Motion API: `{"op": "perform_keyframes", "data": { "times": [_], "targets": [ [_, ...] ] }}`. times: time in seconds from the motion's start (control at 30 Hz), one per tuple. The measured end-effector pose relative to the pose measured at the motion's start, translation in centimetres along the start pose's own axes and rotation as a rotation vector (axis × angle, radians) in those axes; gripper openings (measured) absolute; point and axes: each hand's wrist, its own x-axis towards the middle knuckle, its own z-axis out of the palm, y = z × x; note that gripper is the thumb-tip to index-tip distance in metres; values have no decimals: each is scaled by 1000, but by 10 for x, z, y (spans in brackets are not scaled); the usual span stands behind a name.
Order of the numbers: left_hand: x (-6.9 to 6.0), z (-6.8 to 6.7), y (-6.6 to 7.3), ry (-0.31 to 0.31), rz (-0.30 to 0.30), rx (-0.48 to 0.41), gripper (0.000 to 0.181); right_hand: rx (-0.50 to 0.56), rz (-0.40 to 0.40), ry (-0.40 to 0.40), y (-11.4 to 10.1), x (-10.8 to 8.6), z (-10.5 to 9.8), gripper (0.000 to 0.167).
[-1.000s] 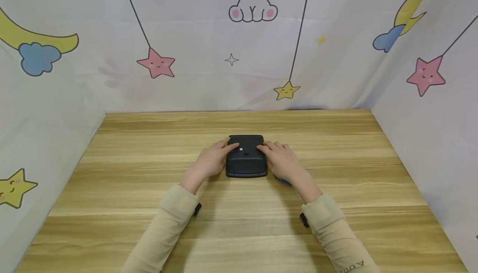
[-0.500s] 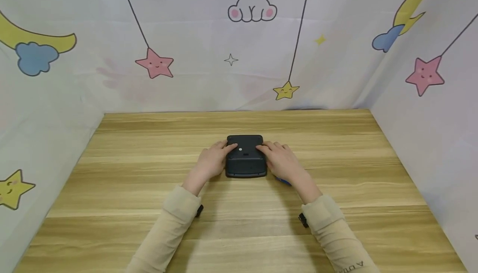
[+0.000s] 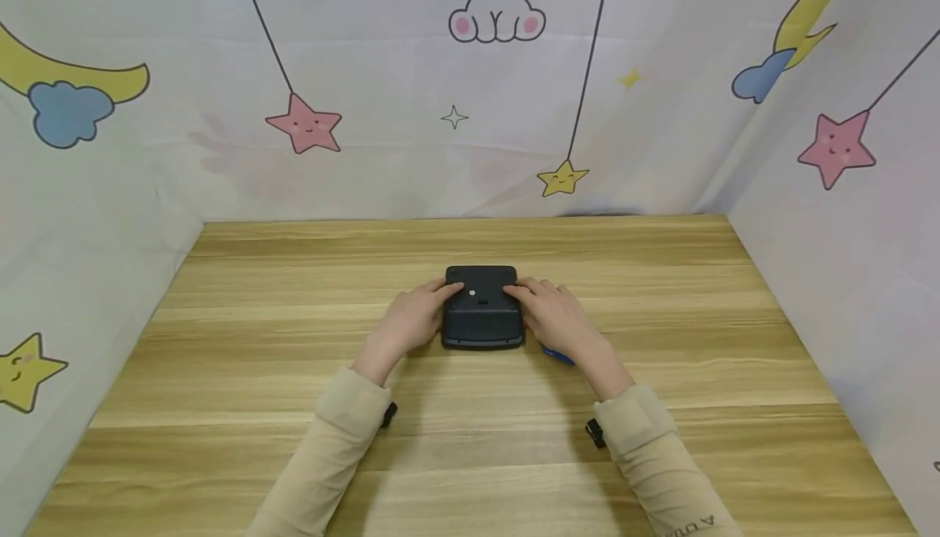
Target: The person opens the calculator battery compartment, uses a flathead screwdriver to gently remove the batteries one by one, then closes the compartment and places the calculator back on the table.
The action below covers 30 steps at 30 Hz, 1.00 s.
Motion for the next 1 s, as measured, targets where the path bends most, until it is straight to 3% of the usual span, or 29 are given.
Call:
{"op": "perform_keyframes", "data": {
  "times": [0.53,1.0],
  "targets": [
    [-4,-3,-4,33,51,-16,53,29,-32,62,2,-3,-1,42],
    [-10,-9,-8,126,136,-67,42,87,-28,74,0,-7,-9,47]
  ]
}}
